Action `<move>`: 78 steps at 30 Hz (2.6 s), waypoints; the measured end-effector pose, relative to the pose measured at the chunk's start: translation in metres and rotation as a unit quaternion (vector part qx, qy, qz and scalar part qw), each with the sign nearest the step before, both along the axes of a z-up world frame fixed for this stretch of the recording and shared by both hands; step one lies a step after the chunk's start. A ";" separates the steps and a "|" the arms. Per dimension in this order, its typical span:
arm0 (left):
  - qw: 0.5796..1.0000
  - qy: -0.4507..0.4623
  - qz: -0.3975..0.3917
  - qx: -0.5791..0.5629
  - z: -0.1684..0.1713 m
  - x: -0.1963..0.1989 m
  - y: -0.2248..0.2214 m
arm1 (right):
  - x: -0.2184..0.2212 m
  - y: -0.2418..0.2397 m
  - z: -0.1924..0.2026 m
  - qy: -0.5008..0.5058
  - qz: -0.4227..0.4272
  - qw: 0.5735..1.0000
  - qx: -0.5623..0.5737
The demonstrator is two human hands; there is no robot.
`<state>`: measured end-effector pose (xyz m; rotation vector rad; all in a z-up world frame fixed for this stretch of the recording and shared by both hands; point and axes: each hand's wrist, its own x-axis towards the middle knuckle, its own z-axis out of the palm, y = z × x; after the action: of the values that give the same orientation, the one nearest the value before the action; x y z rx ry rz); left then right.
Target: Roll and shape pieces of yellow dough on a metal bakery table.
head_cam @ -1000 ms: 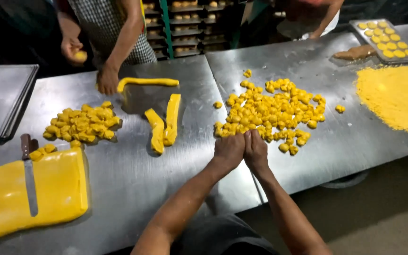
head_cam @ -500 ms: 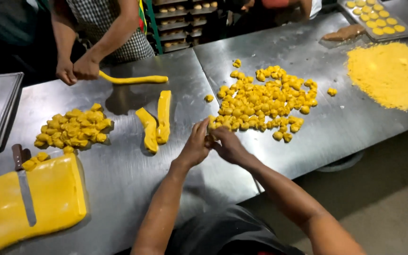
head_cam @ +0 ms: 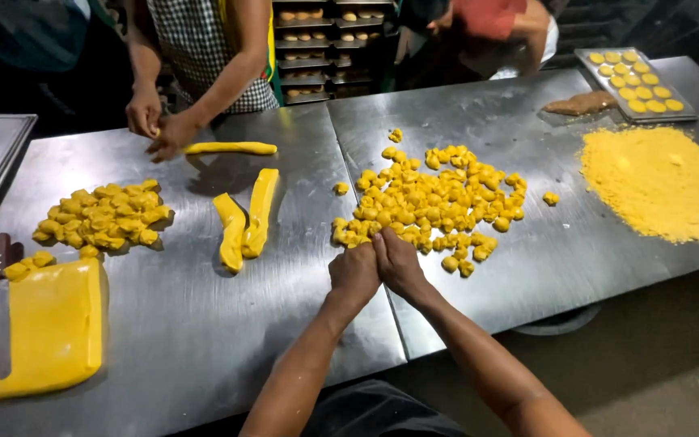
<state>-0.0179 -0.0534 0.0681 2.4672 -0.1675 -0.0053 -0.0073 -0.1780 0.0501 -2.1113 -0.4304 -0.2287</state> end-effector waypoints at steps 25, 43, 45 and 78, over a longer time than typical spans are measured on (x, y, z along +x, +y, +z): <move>0.981 -0.016 -0.158 -0.114 -0.053 0.021 0.111 | -0.011 0.073 0.026 -0.027 -0.101 0.994 0.016; 0.995 -0.092 -0.024 0.008 -0.096 0.035 0.083 | -0.057 0.039 0.066 -0.213 0.051 0.965 -0.147; 0.962 -0.245 -0.090 -0.079 -0.067 0.003 0.070 | -0.044 0.028 0.054 -0.410 -0.093 0.890 -0.179; 0.922 -0.262 -0.207 -0.198 -0.023 0.039 0.119 | -0.014 0.076 0.027 -0.066 -0.048 0.994 -0.068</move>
<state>0.0213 0.0658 0.0452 1.9376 -0.8328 0.4641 -0.0209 -0.1018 0.0774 -2.2609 -0.4324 -0.4059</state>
